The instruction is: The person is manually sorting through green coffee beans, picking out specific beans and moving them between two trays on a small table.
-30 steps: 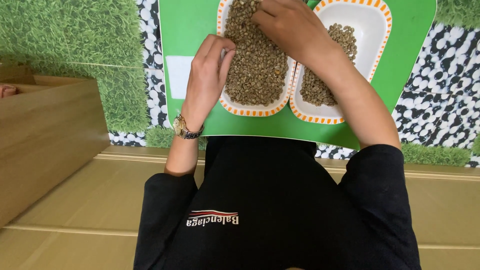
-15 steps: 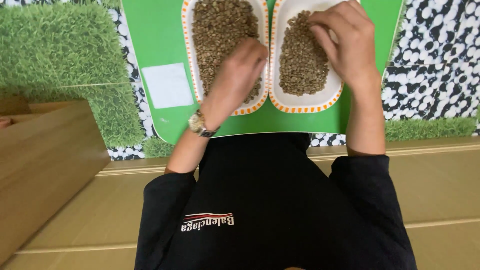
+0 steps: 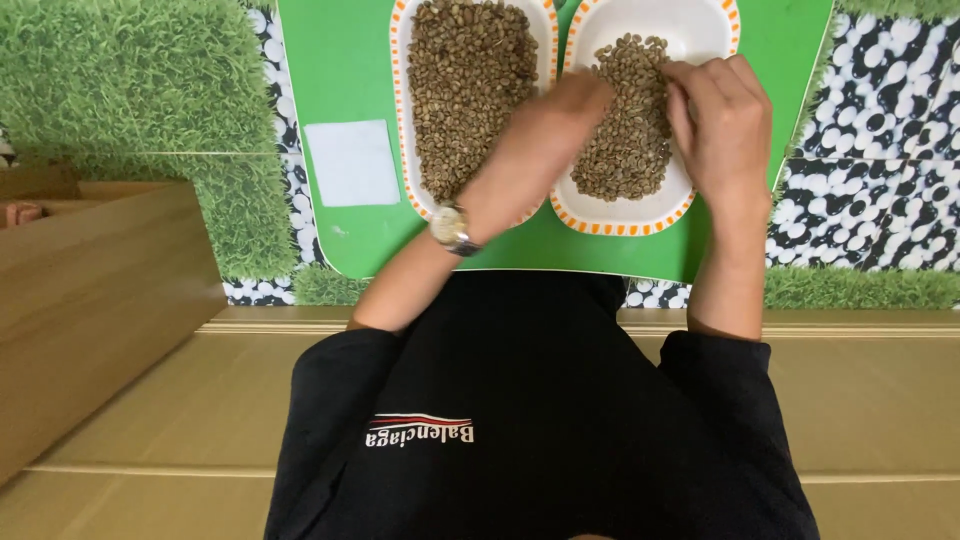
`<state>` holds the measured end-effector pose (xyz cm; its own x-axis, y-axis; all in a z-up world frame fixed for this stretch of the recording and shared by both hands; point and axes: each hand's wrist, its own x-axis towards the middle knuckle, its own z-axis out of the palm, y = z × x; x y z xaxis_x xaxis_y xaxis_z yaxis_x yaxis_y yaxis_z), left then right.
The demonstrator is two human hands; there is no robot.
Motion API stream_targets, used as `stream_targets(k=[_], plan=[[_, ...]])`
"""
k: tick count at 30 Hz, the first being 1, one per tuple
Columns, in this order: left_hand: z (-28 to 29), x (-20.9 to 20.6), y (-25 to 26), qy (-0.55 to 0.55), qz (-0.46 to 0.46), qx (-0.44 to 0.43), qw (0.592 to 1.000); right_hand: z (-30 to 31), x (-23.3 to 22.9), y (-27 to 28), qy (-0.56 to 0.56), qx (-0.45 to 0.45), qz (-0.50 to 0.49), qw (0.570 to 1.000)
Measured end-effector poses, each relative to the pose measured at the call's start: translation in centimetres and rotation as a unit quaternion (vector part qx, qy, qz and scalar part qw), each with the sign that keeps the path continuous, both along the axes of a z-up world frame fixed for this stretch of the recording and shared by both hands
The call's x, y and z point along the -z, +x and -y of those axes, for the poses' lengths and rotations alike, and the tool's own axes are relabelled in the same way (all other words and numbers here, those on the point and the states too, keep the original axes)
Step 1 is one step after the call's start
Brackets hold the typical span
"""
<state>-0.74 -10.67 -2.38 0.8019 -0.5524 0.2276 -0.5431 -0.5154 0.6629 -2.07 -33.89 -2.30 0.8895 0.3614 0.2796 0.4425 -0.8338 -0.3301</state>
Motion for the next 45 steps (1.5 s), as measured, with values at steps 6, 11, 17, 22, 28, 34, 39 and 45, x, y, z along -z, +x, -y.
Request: stream_targets(k=[6, 11, 17, 22, 28, 34, 39, 45], plan=[[-7.4, 1.2, 3.4, 0.008, 0.013, -0.171, 0.985, -0.5, 0.4, 0.4, -0.061, 0.010, 0.036, 0.997], [-10.0, 0.4, 4.5, 0.057, 0.049, -0.160, 0.984, -0.8, 0.5, 0.3, -0.079, 0.024, 0.015, 0.996], [-9.2, 1.1, 5.0, 0.163, 0.059, -0.140, 0.975, -1.4, -0.6, 0.1, -0.057, 0.019, -0.008, 0.998], [-8.8, 1.3, 5.0, 0.079, -0.026, -0.169, 0.982, -1.6, -0.8, 0.0, -0.043, 0.012, -0.007, 0.999], [-9.1, 0.3, 4.8, 0.138, 0.035, -0.129, 0.981, -1.4, 0.0, -0.1, -0.051, 0.013, -0.008, 0.999], [-9.1, 1.9, 4.9, 0.160, 0.085, -0.130, 0.975, -2.3, -1.3, -0.3, -0.022, -0.002, -0.012, 1.000], [-8.6, 4.3, 5.3, 0.216, 0.136, -0.144, 0.956, -2.6, -1.3, -0.2, -0.025, -0.007, -0.012, 1.000], [-9.1, 1.3, 4.6, 0.175, 0.062, -0.135, 0.973, -3.3, -2.2, -0.4, -0.005, -0.013, -0.016, 1.000]])
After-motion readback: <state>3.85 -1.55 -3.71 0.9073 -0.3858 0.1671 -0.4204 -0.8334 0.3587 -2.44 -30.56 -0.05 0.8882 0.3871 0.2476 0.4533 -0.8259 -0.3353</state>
